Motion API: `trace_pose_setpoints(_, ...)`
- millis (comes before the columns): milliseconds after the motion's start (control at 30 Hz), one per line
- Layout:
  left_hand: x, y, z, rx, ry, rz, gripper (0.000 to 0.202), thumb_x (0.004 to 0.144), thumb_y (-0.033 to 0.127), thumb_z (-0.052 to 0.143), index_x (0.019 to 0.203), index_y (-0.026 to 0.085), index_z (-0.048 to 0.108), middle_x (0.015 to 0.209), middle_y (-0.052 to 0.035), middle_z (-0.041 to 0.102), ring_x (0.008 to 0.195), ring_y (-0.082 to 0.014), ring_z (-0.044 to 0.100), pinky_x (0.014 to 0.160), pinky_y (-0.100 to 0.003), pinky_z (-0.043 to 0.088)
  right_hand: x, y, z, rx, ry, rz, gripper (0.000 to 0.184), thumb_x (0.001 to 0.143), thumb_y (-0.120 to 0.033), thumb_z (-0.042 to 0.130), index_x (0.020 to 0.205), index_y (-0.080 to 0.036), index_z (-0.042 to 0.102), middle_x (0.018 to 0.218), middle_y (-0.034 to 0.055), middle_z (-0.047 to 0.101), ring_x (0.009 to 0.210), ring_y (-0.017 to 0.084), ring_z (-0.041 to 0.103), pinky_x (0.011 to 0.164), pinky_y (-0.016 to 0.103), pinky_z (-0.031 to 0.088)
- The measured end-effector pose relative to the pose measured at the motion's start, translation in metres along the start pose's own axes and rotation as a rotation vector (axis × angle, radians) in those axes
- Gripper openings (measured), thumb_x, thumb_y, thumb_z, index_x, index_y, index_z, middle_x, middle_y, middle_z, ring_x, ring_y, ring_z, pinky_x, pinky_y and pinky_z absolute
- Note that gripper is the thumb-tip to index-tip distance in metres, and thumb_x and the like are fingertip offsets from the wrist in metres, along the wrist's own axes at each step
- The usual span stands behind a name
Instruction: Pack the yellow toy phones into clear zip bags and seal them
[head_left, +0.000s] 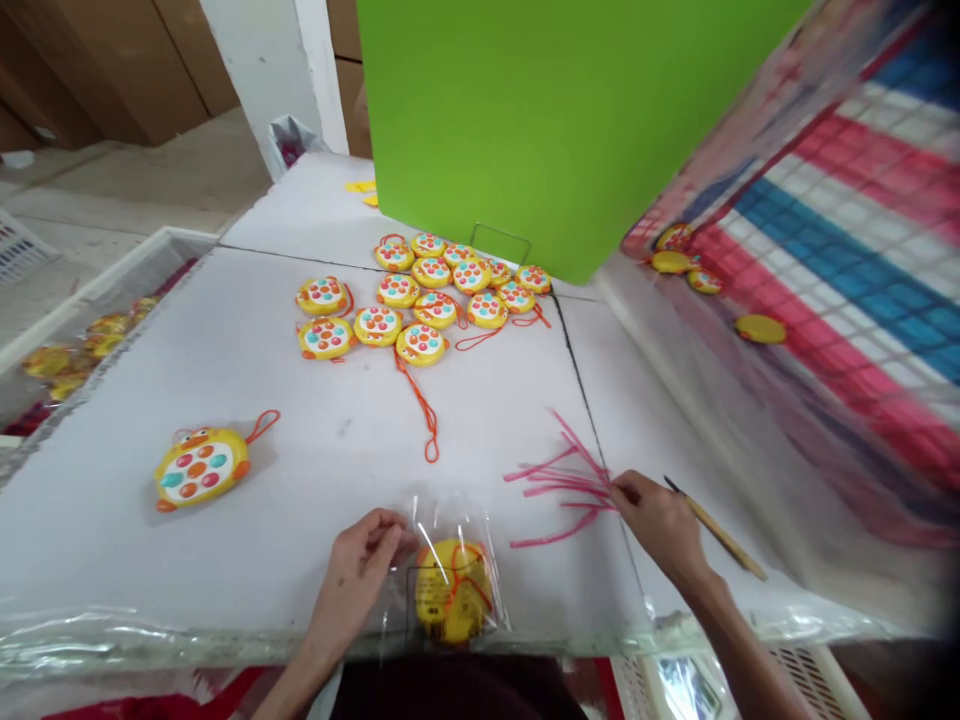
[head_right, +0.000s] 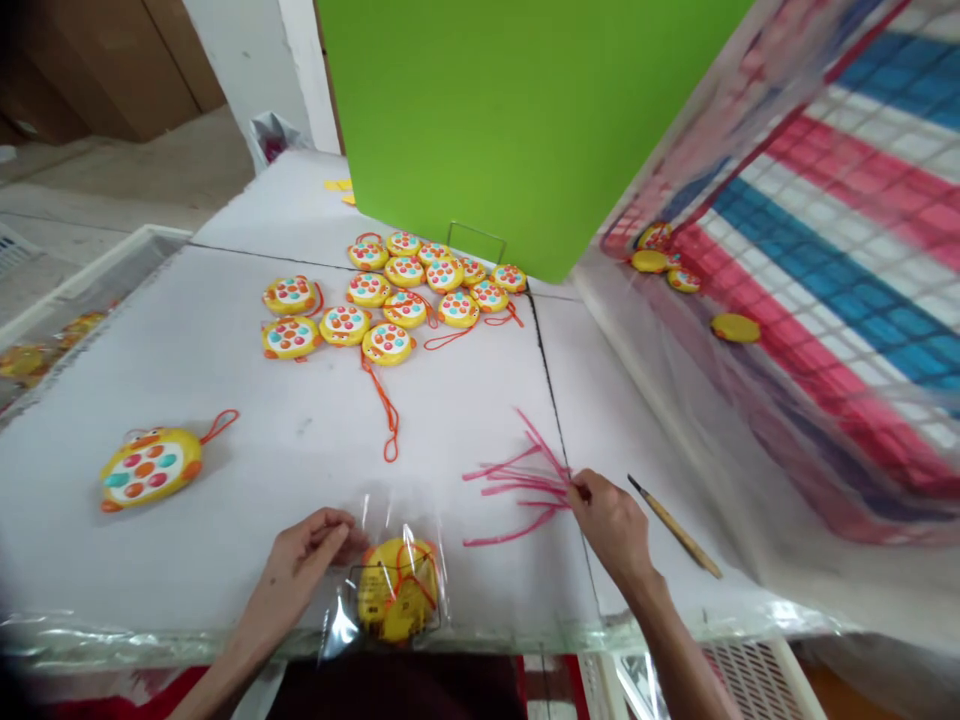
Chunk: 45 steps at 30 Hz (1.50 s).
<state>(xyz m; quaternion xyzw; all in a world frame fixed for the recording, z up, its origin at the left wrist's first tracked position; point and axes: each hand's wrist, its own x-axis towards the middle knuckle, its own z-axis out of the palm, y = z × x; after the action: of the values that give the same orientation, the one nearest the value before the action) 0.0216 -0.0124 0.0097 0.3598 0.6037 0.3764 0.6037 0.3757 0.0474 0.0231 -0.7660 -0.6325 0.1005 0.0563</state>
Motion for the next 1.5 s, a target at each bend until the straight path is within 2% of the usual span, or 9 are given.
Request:
trace_pose_setpoints(133, 0.001, -0.004, -0.001, -0.037, -0.010, -0.029, 0.023, 0.075, 0.039, 0.056, 0.079, 0.016, 0.059, 0.074, -0.0041, 0.070, 0.073, -0.0189, 0.066, 0.070, -0.030, 0.052, -0.024, -0.029, -0.017, 0.159, -0.554, -0.200, 0.020, 0.074, -0.031, 0.054, 0.061, -0.019, 0.063, 0.057, 0.0008, 0.061, 0.053, 0.015, 0.054, 0.048, 0.024, 0.035)
trace_pose_setpoints(200, 0.001, -0.006, -0.001, -0.048, -0.006, -0.035, 0.022, 0.075, 0.038, 0.057, 0.079, 0.016, 0.059, 0.074, -0.0041, 0.070, 0.074, -0.0189, 0.066, 0.070, -0.030, 0.051, -0.031, -0.059, -0.017, 0.386, -0.691, -0.280, 0.015, 0.074, -0.027, 0.056, 0.067, -0.018, 0.066, 0.056, -0.0008, 0.060, 0.051, 0.013, 0.053, 0.048, 0.022, 0.037)
trace_pose_setpoints(367, -0.001, -0.004, 0.000, -0.076, 0.014, -0.050, 0.024, 0.073, 0.040, 0.058, 0.078, 0.016, 0.057, 0.076, -0.0047, 0.070, 0.075, -0.0187, 0.066, 0.072, -0.030, 0.051, -0.022, -0.118, 0.018, 0.702, -0.527, -0.257, 0.020, 0.070, -0.026, 0.062, 0.087, -0.015, 0.065, 0.072, 0.0024, 0.063, 0.064, 0.014, 0.056, 0.055, 0.024, 0.045)
trace_pose_setpoints(533, -0.002, -0.003, 0.001, -0.035, 0.040, -0.016, 0.025, 0.074, 0.042, 0.056, 0.075, 0.017, 0.055, 0.077, -0.0052, 0.069, 0.075, -0.0200, 0.066, 0.071, -0.031, 0.051, -0.012, -0.125, 0.048, 0.862, -0.623, -0.280, 0.006, 0.067, -0.016, 0.060, 0.073, -0.015, 0.059, 0.062, -0.0030, 0.058, 0.058, 0.010, 0.052, 0.057, 0.022, 0.041)
trace_pose_setpoints(733, 0.000, -0.010, -0.003, -0.087, -0.019, -0.035, 0.020, 0.079, 0.039, 0.052, 0.087, 0.021, 0.047, 0.071, -0.0001, 0.068, 0.071, -0.0189, 0.065, 0.069, -0.032, 0.050, -0.014, -0.111, 0.044, 0.964, -0.632, -0.325, 0.004, 0.070, -0.016, 0.053, 0.066, -0.015, 0.054, 0.059, -0.0048, 0.048, 0.054, 0.009, 0.044, 0.052, 0.020, 0.034)
trace_pose_setpoints(1167, -0.006, -0.003, 0.003, -0.040, -0.010, -0.040, 0.007, 0.067, 0.017, 0.051, 0.063, 0.019, 0.046, 0.060, 0.0011, 0.063, 0.062, -0.0151, 0.062, 0.055, -0.023, 0.044, -0.022, -0.112, 0.035, 0.691, -0.683, -0.570, 0.022, 0.076, -0.011, 0.043, 0.073, -0.018, 0.064, 0.074, 0.0028, 0.061, 0.070, 0.016, 0.057, 0.064, 0.026, 0.044)
trace_pose_setpoints(1300, -0.005, 0.020, -0.022, -0.094, -0.042, 0.002, 0.006, 0.065, 0.014, 0.047, 0.066, 0.020, 0.046, 0.064, -0.0006, 0.067, 0.066, -0.0171, 0.065, 0.057, -0.025, 0.046, -0.030, -0.118, 0.036, 0.604, -0.646, -0.632, 0.024, 0.076, -0.011, 0.039, 0.069, -0.018, 0.061, 0.076, 0.0035, 0.060, 0.070, 0.016, 0.058, 0.063, 0.027, 0.045)
trace_pose_setpoints(1400, -0.001, 0.070, -0.075, 0.054, 0.204, 0.243, 0.006, 0.064, 0.015, 0.054, 0.062, 0.019, 0.050, 0.061, 0.0005, 0.066, 0.065, -0.0166, 0.064, 0.063, -0.027, 0.048, -0.034, -0.120, 0.042, 0.535, -0.532, -0.657, 0.023, 0.080, -0.014, 0.038, 0.072, -0.019, 0.059, 0.076, 0.0039, 0.058, 0.065, 0.016, 0.057, 0.057, 0.026, 0.046)
trace_pose_setpoints(1500, -0.002, 0.133, -0.127, 0.046, 0.743, 0.647, 0.009, 0.070, 0.019, 0.057, 0.078, 0.020, 0.054, 0.085, 0.0029, 0.068, 0.089, -0.0161, 0.062, 0.083, -0.030, 0.046, -0.043, -0.112, 0.052, 0.532, -0.435, -0.673, 0.020, 0.084, -0.020, 0.038, 0.079, -0.021, 0.058, 0.078, 0.0045, 0.058, 0.063, 0.016, 0.058, 0.055, 0.026, 0.048)
